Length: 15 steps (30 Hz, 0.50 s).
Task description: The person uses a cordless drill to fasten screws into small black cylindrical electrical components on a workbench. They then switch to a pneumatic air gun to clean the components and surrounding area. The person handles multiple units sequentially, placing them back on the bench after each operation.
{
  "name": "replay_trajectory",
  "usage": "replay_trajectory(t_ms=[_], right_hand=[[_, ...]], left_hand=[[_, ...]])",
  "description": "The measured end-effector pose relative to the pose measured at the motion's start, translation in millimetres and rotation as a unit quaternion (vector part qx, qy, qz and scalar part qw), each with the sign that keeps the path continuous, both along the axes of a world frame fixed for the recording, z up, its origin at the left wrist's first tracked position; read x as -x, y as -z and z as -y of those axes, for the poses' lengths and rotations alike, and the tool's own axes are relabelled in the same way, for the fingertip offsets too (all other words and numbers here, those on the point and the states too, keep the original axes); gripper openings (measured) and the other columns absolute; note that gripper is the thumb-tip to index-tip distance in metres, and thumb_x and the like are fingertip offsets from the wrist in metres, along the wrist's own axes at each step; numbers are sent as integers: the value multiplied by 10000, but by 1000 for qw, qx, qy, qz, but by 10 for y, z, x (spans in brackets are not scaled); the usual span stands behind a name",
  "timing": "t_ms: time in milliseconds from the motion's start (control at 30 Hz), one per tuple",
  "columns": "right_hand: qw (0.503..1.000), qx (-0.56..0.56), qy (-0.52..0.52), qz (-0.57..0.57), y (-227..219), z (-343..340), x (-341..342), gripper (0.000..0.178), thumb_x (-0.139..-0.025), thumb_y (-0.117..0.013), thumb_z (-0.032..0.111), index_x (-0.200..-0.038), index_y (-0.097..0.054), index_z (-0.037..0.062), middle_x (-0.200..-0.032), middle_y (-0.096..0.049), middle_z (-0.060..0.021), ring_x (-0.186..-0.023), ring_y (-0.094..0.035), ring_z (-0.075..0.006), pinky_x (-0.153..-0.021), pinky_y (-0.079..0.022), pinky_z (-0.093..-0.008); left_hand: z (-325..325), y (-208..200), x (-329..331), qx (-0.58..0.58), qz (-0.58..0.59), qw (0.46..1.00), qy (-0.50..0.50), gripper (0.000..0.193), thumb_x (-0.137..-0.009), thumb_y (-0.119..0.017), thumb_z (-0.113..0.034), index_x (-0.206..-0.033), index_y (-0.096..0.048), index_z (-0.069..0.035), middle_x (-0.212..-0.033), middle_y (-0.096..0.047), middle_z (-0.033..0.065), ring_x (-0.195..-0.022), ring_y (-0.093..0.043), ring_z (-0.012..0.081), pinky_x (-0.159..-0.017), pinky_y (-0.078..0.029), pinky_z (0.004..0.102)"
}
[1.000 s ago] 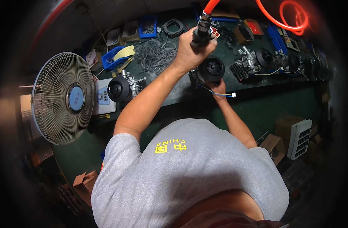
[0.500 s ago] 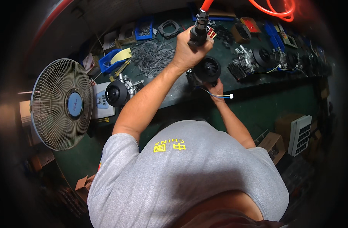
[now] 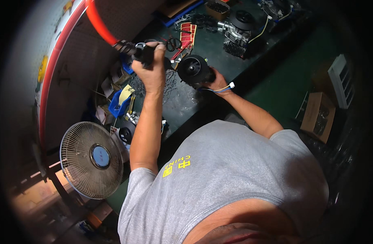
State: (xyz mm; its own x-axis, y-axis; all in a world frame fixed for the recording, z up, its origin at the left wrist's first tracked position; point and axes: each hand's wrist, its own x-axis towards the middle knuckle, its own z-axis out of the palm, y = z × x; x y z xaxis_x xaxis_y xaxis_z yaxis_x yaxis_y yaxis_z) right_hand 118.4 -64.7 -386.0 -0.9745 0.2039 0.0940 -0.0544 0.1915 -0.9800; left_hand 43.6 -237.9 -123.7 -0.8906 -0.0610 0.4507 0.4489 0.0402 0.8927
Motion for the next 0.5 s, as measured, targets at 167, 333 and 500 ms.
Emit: replay_trajectory(t_ms=[167,333,500], right_hand=[[999,-50,7,16,-74,-1,-30,942,-653,-939,299,-1387,-475,-64,-1288,-627,-220,-1208,-616,-298,-1058,-475,-380],[996,-48,52,-51,-66,12,-42,917,-598,-958,336,-1322,-541,-41,-1199,-689,-193,-1109,-686,-312,-992,-529,-404],[998,-29,45,-40,-71,-20,-62,914,-606,-955,368,-1325,-542,-14,-1196,-698,-173,-1096,-694,-291,-979,-537,-396]], left_hand=[[-10,-226,87,-16,-49,998,-24,126,-861,-709,-75,-917,-712,38,-918,-713,107,-858,-680,179,-838,-534,302],[-260,-681,-30,-98,-101,990,33,149,-870,-659,-41,-970,-636,66,-936,-693,150,-929,-701,251,-904,-570,389],[-660,-542,-314,-123,-22,983,134,159,-861,-662,-62,-994,-611,9,-926,-683,141,-931,-702,287,-935,-571,464]])
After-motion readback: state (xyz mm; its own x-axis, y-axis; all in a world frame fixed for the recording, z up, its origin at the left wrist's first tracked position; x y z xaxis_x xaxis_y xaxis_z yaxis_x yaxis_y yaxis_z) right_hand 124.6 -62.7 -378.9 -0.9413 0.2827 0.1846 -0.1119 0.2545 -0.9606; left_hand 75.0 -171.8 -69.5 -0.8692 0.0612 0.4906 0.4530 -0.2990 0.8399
